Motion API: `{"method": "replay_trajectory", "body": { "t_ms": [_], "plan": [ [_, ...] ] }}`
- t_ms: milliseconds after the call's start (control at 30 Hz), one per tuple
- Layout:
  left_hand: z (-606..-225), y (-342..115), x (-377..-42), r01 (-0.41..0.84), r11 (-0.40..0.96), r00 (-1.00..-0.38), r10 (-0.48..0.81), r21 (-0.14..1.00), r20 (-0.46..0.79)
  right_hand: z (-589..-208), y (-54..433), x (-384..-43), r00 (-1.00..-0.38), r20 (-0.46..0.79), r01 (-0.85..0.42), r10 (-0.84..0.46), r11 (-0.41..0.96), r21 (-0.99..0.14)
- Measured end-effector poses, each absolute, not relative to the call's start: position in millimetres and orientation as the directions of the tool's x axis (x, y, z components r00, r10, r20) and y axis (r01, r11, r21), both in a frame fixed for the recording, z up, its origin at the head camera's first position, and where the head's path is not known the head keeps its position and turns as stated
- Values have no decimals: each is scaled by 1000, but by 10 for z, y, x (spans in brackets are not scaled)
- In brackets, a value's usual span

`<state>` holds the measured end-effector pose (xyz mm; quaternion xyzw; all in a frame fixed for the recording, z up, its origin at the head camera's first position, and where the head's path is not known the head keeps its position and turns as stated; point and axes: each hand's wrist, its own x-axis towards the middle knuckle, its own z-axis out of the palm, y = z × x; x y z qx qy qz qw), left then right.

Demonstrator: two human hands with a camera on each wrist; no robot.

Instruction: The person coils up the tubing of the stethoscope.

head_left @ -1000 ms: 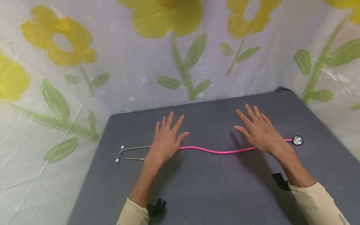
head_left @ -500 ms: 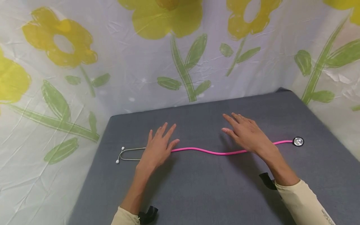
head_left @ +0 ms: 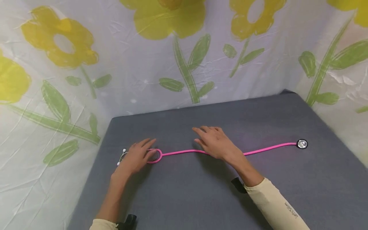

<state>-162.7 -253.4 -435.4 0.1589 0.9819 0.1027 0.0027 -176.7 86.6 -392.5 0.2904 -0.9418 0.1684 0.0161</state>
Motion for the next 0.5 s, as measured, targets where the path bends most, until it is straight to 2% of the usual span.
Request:
{"method": "replay_trajectory", "body": {
  "t_ms": [200, 400, 500],
  "plan": [
    [-4532, -2879, -1685, 365, 902, -930, 364, 229, 48, -4080, 502, -1760, -791, 102, -599, -603, 730, -329],
    [-4589, -3062, -1629, 299, 924, -942, 325, 239, -80, -4202, 206, -1758, -770, 59, -614, -635, 713, -338],
    [-4600, -3105, -1612, 307, 922, -937, 336, 235, -93, -4236, 95, -1748, -771, 30, -612, -636, 727, -311]
  ]
}}
